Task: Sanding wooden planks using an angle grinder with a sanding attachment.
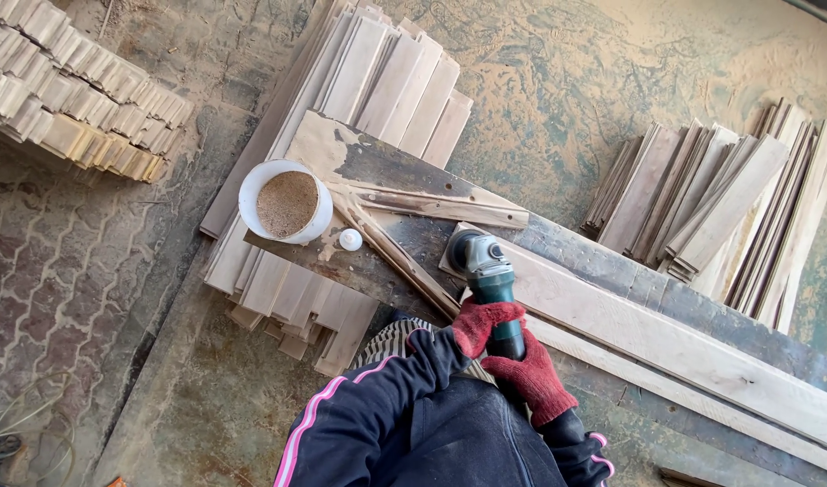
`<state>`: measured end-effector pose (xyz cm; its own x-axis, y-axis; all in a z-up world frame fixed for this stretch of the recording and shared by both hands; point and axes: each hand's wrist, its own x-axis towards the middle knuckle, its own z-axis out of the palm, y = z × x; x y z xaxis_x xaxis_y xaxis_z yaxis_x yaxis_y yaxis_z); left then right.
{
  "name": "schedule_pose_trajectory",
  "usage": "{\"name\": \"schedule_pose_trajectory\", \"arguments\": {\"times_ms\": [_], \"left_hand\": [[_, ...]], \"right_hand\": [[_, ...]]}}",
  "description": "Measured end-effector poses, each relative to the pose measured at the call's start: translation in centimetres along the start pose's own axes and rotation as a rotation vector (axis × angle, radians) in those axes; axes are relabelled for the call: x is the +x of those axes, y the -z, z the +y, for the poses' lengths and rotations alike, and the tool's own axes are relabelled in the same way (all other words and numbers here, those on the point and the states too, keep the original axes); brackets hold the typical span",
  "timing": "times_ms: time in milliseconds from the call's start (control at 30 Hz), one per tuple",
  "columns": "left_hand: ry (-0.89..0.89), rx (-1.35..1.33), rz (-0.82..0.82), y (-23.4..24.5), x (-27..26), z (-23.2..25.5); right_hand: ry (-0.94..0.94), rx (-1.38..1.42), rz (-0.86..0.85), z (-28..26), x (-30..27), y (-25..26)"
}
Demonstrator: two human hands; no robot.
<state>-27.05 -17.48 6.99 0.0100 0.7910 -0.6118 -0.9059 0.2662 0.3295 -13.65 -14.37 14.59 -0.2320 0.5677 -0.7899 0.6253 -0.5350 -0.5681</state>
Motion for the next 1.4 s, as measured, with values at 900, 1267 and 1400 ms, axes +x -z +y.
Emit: {"name": "schedule_pose_trajectory", "arguments": {"times_ms": [900, 1267, 1400], "left_hand": [[0.021, 0.114, -0.013, -2.2, -0.1, -0.4], [-0.114, -0.038, 0.267, -1.5, -0.8, -1.4], [-0.041, 0.037, 0.180, -3.9, 1.8, -1.3]], "right_hand": [[0.025, -0.021, 0.012, 2.0, 0.9, 2.7], [-0.032, -0.326, -0.005, 0.0, 0.8, 0.9], [-0.034, -0.217, 0.095, 1.5, 0.9, 2.6]]}}
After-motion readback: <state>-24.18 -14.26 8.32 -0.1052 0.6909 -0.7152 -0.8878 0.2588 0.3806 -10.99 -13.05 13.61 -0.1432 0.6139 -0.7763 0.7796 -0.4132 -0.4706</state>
